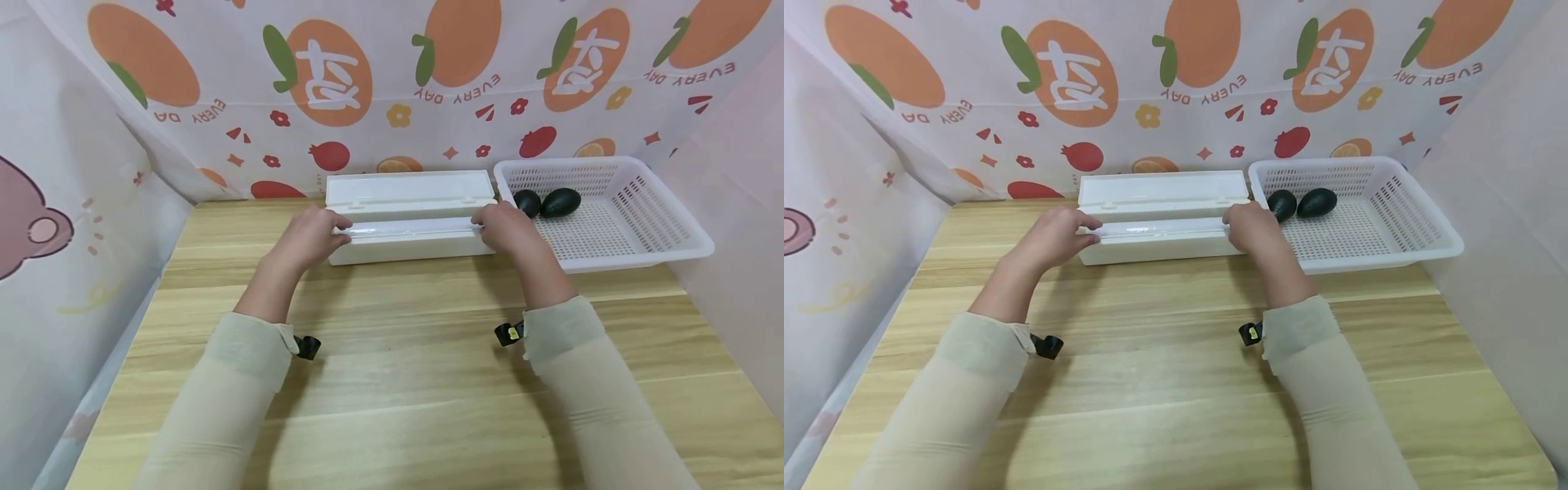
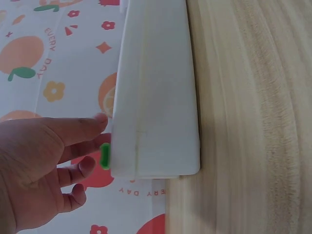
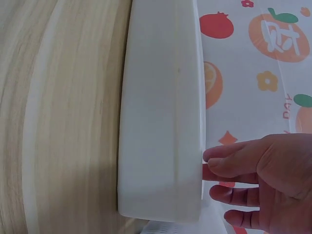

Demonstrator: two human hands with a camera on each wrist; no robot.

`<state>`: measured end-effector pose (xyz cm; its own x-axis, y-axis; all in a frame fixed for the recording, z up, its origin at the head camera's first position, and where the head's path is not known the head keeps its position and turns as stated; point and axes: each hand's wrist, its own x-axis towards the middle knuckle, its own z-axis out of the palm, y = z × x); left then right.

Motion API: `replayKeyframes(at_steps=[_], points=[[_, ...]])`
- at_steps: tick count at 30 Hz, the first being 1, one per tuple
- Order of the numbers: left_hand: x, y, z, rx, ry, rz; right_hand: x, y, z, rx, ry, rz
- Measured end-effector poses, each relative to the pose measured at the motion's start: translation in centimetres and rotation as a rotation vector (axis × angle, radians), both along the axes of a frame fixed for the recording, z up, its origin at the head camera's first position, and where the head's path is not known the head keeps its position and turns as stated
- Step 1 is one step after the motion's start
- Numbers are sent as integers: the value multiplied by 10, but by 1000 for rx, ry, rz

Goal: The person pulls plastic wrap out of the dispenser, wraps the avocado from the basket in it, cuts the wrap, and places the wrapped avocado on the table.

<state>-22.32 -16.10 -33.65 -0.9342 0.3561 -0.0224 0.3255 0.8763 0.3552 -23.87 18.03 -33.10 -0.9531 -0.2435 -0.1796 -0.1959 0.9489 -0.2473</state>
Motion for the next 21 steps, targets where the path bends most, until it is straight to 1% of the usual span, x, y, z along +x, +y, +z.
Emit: replayKeyframes(at_steps=[4,7,15,18,21], points=[[-2,-1,-4,-1,4,0,-1,-2,-3,23,13,5],[-3,-2,-7,-2,9,5,-3,-2,-5,31,15,-5],[-5,-1,-11,2,26,12,-9,-2,-9,18,26,-18],[-6,0,-12,2,9,21,-12,-2,-11,12,29,-14],[-7,2,-12,8,-24,37,-14,-3,-11,5,42,-2]])
